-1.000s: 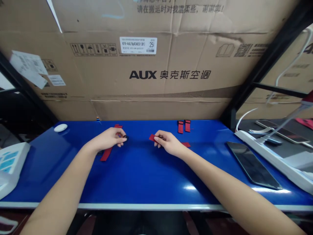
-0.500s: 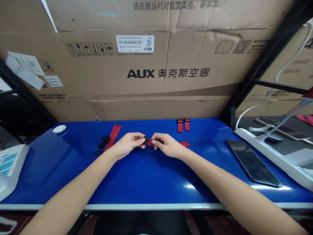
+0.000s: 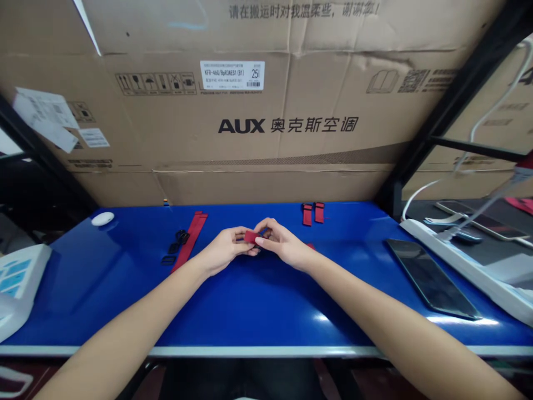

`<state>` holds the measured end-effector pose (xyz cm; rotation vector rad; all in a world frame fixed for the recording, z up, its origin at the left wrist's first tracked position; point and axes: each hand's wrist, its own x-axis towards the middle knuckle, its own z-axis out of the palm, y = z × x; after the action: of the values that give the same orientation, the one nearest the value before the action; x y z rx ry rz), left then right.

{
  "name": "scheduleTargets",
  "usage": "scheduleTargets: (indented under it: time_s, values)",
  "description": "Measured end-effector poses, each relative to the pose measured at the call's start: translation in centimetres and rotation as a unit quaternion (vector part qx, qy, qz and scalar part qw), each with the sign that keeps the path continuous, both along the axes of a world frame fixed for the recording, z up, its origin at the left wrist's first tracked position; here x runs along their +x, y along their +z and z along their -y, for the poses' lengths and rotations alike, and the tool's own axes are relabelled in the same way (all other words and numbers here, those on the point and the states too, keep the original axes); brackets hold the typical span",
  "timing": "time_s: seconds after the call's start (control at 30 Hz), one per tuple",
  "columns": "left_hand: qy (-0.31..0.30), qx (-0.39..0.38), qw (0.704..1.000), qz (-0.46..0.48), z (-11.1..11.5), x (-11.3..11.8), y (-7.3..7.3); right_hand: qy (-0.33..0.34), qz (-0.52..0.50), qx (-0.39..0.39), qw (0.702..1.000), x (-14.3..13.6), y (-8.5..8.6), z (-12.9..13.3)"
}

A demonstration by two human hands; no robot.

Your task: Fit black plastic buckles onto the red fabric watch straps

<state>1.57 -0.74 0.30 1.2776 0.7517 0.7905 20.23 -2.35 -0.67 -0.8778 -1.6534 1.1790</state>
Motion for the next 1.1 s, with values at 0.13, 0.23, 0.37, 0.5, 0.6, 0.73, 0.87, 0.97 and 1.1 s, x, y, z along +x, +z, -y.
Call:
scheduleTargets:
  time_s: [0.13, 0.23, 0.37, 0.5, 0.6, 0.73, 0.87, 0.97, 1.1]
  values:
    - [0.011, 0.005, 0.999, -0.032, 0.3, 0.6, -0.2, -0.011, 0.037, 0.029, 0.999, 0.1, -0.1, -0.3]
    - [0.056, 0.042, 0.994, -0.086, -0.1, 0.6, -0.6, -0.001, 0.014, 0.019, 1.0, 0.6, -0.3, -0.8]
    - [0.103, 0.132, 0.972, -0.166, -0.6, 0.4, -1.0, -0.047, 0.114, 0.095, 0.988, 1.0, -0.4, -1.2]
    - [0.107, 0.182, 0.959, -0.187, -0.3, 0.3, -0.9, -0.074, 0.172, 0.127, 0.974, 0.6, -0.5, -0.8]
    - [0.099, 0.193, 0.959, -0.185, 0.2, 0.5, -0.7, -0.087, 0.175, 0.112, 0.974, 0.3, -0.4, -0.5]
    - [0.077, 0.184, 0.967, -0.16, 0.3, 0.7, -0.6, -0.078, 0.151, 0.088, 0.981, 0.3, -0.3, -0.5]
    - [0.041, 0.12, 0.988, -0.089, -0.2, 0.3, -0.6, -0.02, 0.029, -0.028, 0.999, 0.6, -0.3, -0.7]
    - [0.016, 0.096, 0.994, -0.057, -0.5, 0.0, -0.6, 0.005, -0.012, -0.093, 0.996, 0.8, -0.3, -0.9]
    - [-0.016, 0.086, 0.994, -0.071, -0.4, -0.3, -0.3, 0.01, 0.022, -0.056, 0.998, 1.5, -0.3, -1.2]
